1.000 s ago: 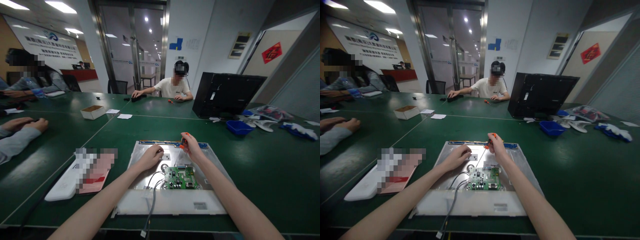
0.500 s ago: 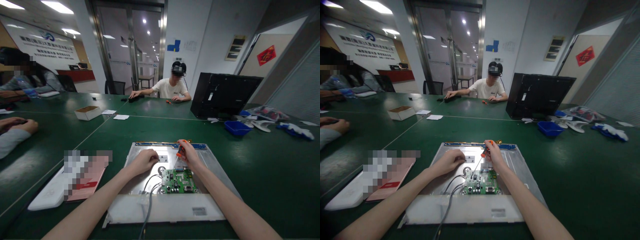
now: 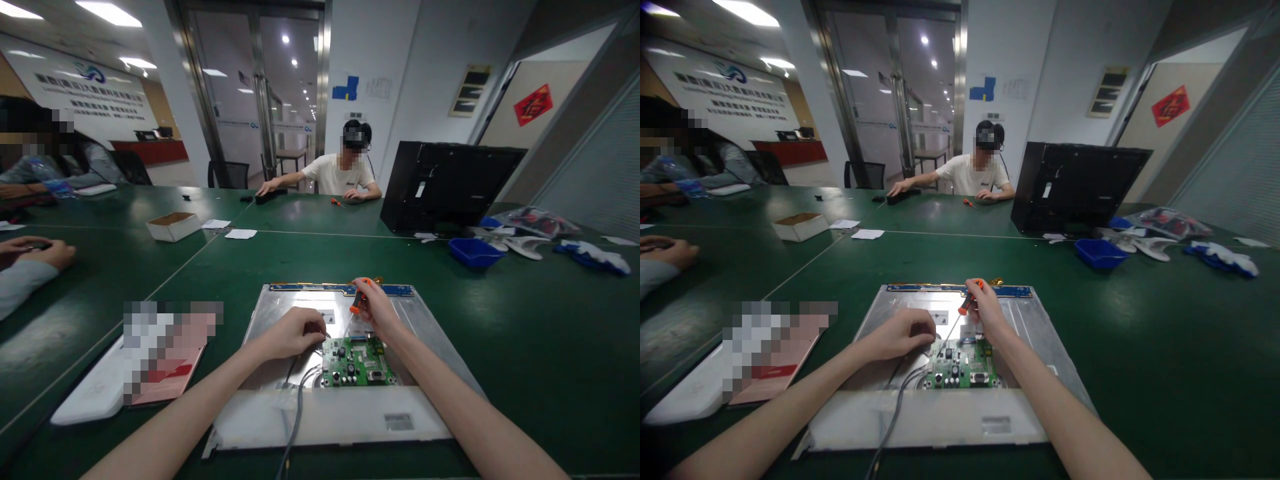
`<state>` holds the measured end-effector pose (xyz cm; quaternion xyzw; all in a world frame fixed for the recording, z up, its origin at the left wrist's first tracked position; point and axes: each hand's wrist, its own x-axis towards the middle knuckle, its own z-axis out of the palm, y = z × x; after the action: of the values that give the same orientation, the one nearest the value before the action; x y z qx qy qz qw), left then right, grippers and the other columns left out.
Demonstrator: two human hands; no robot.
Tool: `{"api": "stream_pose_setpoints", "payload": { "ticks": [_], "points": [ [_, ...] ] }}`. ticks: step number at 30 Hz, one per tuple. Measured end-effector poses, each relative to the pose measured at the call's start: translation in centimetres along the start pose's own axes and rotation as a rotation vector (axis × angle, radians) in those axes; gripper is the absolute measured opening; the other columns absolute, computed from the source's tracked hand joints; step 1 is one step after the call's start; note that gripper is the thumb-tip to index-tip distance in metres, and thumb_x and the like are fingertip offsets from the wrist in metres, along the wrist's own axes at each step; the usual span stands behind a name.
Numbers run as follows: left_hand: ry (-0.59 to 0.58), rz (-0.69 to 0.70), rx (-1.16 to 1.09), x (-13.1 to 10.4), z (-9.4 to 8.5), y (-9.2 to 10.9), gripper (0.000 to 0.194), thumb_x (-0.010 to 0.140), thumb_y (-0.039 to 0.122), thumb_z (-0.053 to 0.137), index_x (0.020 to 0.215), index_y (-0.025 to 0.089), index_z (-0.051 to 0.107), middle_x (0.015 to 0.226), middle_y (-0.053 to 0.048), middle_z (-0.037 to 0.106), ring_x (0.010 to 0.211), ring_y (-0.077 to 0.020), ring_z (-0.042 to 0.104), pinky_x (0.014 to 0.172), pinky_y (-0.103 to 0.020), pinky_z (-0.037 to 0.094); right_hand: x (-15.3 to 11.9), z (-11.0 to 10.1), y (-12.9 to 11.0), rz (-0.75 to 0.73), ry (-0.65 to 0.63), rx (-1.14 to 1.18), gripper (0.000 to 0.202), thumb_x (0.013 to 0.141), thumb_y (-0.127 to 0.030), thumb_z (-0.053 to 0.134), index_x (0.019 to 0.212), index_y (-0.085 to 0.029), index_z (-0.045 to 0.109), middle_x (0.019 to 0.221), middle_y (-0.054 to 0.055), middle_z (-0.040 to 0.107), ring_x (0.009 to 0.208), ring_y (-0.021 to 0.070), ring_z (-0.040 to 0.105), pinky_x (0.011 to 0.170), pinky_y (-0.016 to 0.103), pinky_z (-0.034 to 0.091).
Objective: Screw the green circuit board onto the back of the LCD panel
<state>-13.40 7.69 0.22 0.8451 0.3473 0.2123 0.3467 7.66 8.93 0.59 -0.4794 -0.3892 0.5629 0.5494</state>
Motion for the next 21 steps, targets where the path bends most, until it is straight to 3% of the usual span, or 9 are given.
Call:
{"api": "stream_pose_setpoints", "payload": {
  "ticks": [12,21],
  "points": [
    [0.005,0.158,0.052,0.09,0.09,-0.2,0.008,0.082,0.015,0.063,0.081,0.016,0.071,0.077,-0.003,0.066,0.07,-0.0134,0.058,0.065,-0.024,0.041,0.25,-0.21,0.14,0.066,-0.011,0.077,0.04,0.067,-0.053,0.069,0.085,-0.02,0.056,0.048,-0.009,0.048,0.031,0.0047,0.035,0.031,0.017,0.017],
    [0.004,0.025,-0.087,0.25,0.68,-0.77,0.006,0.079,0.016,0.063,0.079,0.016,0.069,0.074,-0.001,0.065,0.066,-0.0123,0.057,0.061,-0.022,0.042,0.32,-0.35,0.15,0.024,-0.009,0.125,0.045,0.063,-0.056,0.074,0.082,-0.02,0.055,0.053,-0.006,0.054,0.034,0.0053,0.037,0.03,0.017,0.018]
  ]
}}
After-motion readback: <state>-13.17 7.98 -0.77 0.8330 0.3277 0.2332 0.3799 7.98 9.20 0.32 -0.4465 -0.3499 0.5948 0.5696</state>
